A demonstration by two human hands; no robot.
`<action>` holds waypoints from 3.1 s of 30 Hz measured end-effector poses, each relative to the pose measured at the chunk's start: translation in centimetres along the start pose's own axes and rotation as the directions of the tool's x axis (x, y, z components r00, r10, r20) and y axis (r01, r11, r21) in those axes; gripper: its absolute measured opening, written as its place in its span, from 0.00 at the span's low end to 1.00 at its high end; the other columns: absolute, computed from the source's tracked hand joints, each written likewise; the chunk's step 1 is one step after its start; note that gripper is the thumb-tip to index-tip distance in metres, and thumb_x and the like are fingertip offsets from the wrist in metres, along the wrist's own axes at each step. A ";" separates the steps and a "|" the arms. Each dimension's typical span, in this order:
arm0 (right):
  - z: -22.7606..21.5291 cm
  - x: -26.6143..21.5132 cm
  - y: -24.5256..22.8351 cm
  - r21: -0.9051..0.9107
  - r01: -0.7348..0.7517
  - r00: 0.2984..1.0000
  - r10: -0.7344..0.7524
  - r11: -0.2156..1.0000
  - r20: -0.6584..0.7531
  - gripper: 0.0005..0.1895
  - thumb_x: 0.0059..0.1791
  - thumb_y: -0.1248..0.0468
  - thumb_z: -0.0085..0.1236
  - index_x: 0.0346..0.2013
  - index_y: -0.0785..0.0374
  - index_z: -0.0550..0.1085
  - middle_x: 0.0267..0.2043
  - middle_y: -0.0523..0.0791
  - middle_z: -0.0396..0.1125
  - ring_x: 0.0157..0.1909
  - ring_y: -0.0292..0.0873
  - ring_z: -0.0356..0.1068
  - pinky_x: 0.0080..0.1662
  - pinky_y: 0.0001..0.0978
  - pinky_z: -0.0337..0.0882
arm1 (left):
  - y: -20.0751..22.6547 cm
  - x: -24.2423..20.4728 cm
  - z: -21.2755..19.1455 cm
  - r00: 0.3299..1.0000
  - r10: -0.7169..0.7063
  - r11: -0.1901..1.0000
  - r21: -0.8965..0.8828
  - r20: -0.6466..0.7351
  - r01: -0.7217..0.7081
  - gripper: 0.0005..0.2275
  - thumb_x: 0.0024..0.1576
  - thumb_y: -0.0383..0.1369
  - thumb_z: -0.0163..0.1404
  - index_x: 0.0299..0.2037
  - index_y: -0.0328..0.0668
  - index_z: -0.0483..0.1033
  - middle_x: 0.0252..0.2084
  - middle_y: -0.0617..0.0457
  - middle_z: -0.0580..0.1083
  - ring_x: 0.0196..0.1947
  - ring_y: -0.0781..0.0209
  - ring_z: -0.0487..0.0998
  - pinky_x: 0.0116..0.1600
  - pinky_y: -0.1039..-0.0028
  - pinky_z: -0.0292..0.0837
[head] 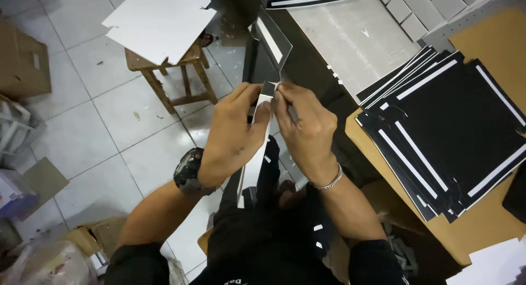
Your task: The person sits on a low stool and assembles paper frames by hand. They pick up black rectangular frames and white paper sheets, then fold the white paper around the black frames to create a finished product.
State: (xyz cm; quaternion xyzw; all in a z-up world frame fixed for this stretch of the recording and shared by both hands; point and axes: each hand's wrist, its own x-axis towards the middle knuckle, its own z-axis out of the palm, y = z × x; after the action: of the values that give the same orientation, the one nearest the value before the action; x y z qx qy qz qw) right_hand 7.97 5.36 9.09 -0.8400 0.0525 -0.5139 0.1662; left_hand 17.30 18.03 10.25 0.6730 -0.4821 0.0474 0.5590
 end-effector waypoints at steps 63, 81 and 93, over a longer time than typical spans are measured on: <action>-8.7 -3.3 5.4 0.283 -0.676 0.446 0.073 0.681 0.892 0.06 0.44 0.66 0.77 0.33 0.59 0.85 0.32 0.49 0.78 0.39 0.54 0.80 0.51 0.52 0.73 | 0.8 -1.2 -0.3 0.531 -0.136 0.931 -0.076 0.837 0.358 0.15 0.60 0.28 0.54 0.57 0.38 0.80 0.47 0.41 0.85 0.47 0.42 0.87 0.47 0.62 0.85; -8.6 -6.3 7.7 0.324 -0.766 0.429 0.066 0.555 0.901 0.09 0.46 0.62 0.76 0.37 0.61 0.84 0.34 0.50 0.78 0.40 0.48 0.77 0.48 0.48 0.73 | 0.0 -2.5 1.2 0.467 -0.234 0.887 -0.009 0.853 0.461 0.21 0.58 0.29 0.51 0.63 0.37 0.77 0.51 0.38 0.84 0.48 0.42 0.87 0.45 0.60 0.85; -8.4 -6.0 7.1 0.386 -0.795 0.449 0.027 0.468 0.893 0.13 0.44 0.66 0.80 0.25 0.62 0.78 0.24 0.43 0.71 0.33 0.39 0.69 0.41 0.39 0.70 | 2.5 -0.7 -0.2 0.410 -0.258 0.901 0.064 0.875 0.430 0.11 0.60 0.30 0.54 0.52 0.38 0.75 0.48 0.35 0.84 0.57 0.33 0.84 0.51 0.48 0.84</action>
State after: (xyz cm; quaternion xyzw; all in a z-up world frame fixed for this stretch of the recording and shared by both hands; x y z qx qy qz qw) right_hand -1.60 -1.67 5.13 -0.7570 -0.0223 0.0200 0.6528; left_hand 15.23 18.81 11.68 0.6375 -0.5490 -0.4549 0.2921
